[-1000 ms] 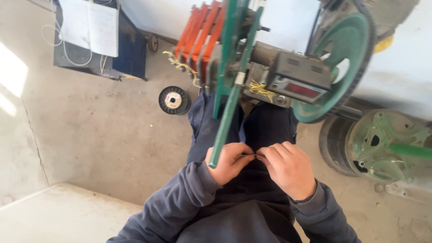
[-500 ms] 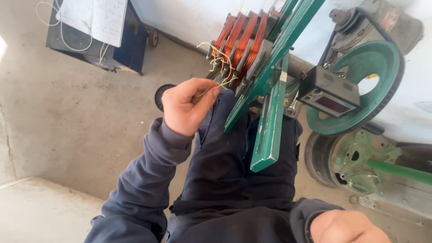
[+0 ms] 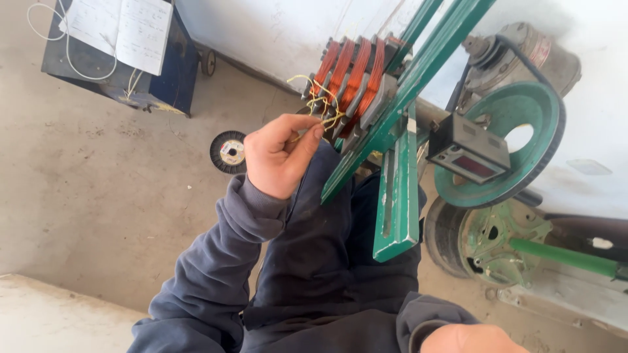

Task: Winding and securing copper wire onto a motor coil assembly using a manual winding machine.

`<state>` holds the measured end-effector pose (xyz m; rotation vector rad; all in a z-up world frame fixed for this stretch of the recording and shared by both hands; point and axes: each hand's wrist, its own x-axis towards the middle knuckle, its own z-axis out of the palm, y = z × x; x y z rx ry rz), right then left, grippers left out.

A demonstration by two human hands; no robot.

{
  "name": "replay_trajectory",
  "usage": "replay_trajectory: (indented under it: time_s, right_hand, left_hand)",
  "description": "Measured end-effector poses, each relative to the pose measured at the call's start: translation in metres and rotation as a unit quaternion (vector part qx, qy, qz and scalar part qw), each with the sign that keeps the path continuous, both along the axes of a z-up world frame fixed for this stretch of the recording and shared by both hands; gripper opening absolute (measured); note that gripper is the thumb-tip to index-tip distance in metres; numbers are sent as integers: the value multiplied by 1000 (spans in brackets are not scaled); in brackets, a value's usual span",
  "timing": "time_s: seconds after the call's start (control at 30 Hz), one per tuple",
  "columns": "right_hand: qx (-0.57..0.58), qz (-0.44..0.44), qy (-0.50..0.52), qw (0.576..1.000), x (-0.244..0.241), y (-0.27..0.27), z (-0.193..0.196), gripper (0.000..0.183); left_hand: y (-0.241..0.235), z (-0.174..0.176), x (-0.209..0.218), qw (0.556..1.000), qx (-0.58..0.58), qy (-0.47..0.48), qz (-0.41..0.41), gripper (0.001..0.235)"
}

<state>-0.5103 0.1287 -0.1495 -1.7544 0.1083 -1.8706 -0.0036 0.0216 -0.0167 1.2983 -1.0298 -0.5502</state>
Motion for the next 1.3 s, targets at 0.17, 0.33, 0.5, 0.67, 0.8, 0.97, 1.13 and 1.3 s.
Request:
replay_trajectory:
  time_s: [0.17, 0.33, 0.5, 0.67, 0.8, 0.97, 1.13, 1.3]
  right_hand:
    - [-18, -93, 37, 995, 235, -31, 109, 20]
    - [-173, -16, 220, 960, 304, -75, 170, 18]
    - [-272, -54, 324, 904, 299, -95, 158, 34]
    - [-267, -85, 331, 901, 302, -107, 179, 32]
    - [-200, -97, 355, 908, 294, -114, 192, 36]
    - [-97, -230, 413, 876, 281, -97, 169, 42]
    - [-81, -232, 382, 891, 292, -96, 151, 40]
    - [-108, -296, 374, 872, 291, -107, 158, 37]
  left_hand:
    - [-5, -8, -2, 1000, 8, -5, -7, 8]
    - [-13, -4, 3, 999, -4, -21, -33, 7]
    - [-28, 12, 20, 987, 44, -154, -32, 11]
    - [-39, 26, 27, 978, 32, -194, -65, 11]
    - [-45, 33, 29, 968, 68, -227, -76, 14]
    - [-43, 24, 30, 965, 39, -247, -83, 11]
    - [-38, 16, 27, 963, 35, -251, -88, 9]
    - [-38, 14, 19, 975, -8, -218, -40, 7]
